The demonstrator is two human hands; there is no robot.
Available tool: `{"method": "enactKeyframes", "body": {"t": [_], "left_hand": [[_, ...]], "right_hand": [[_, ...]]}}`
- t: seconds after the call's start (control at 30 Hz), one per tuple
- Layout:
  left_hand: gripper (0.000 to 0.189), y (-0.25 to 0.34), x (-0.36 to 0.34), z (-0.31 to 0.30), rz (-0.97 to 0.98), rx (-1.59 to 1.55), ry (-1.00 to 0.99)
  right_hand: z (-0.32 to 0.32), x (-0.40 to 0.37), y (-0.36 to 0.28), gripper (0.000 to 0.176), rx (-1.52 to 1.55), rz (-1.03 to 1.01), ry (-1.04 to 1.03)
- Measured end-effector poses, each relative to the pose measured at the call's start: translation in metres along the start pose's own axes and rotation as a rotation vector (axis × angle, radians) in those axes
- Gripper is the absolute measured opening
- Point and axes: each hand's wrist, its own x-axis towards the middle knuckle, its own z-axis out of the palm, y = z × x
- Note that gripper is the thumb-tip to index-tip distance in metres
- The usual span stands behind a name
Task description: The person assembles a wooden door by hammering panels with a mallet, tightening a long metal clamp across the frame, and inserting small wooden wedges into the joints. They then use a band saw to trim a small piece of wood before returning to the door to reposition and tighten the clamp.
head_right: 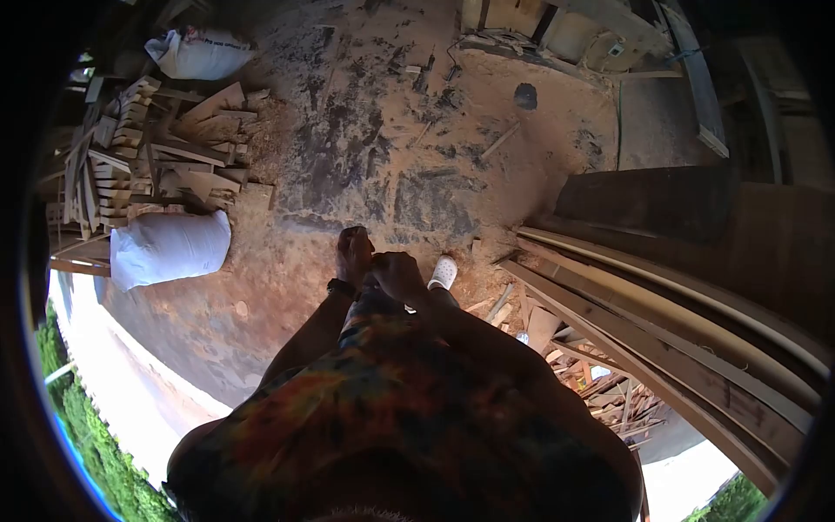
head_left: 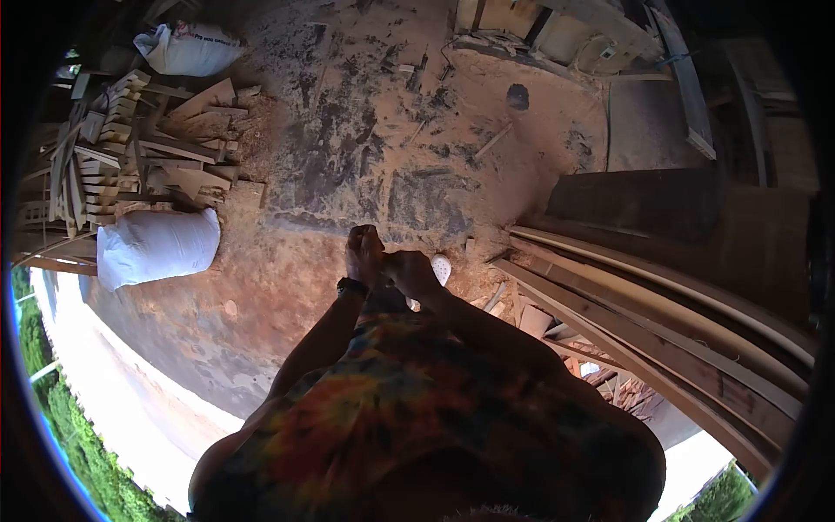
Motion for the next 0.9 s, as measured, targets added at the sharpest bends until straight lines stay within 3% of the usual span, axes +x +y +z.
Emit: {"method": "enactKeyframes", "body": {"t": [0.03, 0.13, 0.2, 0.23, 0.3, 0.37, 0.43, 0.5, 0.53, 0.57, 0.6, 0.63, 0.7, 0.8, 0.9], "left_hand": [[0.016, -0.004, 0.014, -0.004, -0.010, 0.001, 0.014], [0.013, -0.022, 0.050, -0.006, 0.109, -0.045, 0.110], [0.027, -0.024, 0.079, -0.013, -0.126, -0.378, 0.184], [0.027, -0.023, 0.095, -0.018, -0.135, -0.377, 0.212], [0.028, -0.011, 0.136, -0.030, -0.487, -0.606, 0.313], [0.029, -0.028, 0.206, -0.050, -0.484, -0.692, 0.484], [0.031, -0.077, 0.274, -0.078, -0.744, -0.892, 0.318], [0.034, -0.011, 0.331, -0.121, -0.575, -0.736, 0.401], [0.036, 0.006, 0.356, -0.135, -0.500, -0.704, 0.344], [0.037, 0.020, 0.381, -0.146, -0.418, -0.660, 0.277], [0.038, 0.032, 0.405, -0.153, -0.507, -0.689, 0.237], [0.037, 0.043, 0.426, -0.154, -0.441, -0.786, 0.239], [0.034, 0.040, 0.472, -0.140, -0.340, -0.636, 0.257], [0.035, 0.054, 0.541, -0.124, -0.358, -0.585, 0.253], [0.035, 0.077, 0.610, -0.132, -0.556, -0.705, 0.197]], "right_hand": [[-0.004, 0.018, -0.005, 0.021, 0.104, 0.128, -0.100], [-0.001, 0.072, 0.002, 0.021, 0.051, 0.037, -0.189], [-0.002, 0.111, -0.011, 0.021, 0.014, -0.040, -0.260], [-0.009, 0.132, -0.024, 0.019, -0.020, 0.035, -0.332], [-0.017, 0.181, -0.036, 0.018, -0.082, 0.093, -0.423], [-0.011, 0.227, -0.023, 0.012, 0.056, -0.306, -0.690], [0.002, 0.282, -0.012, 0.012, 0.003, -0.428, -0.713], [-0.029, 0.328, -0.066, 0.018, -0.044, -0.023, -0.435], [-0.044, 0.351, -0.094, 0.018, -0.058, -0.034, -0.469], [-0.058, 0.378, -0.124, 0.017, -0.129, -0.109, -0.373], [-0.070, 0.406, -0.146, 0.017, -0.190, -0.187, -0.261], [-0.079, 0.435, -0.148, 0.020, -0.237, -0.273, -0.234], [-0.097, 0.471, -0.189, 0.022, -0.252, -0.365, -0.224], [-0.120, 0.536, -0.200, 0.016, -0.278, -0.386, -0.144], [-0.142, 0.602, -0.199, 0.016, -0.163, -0.441, -0.099]]}}
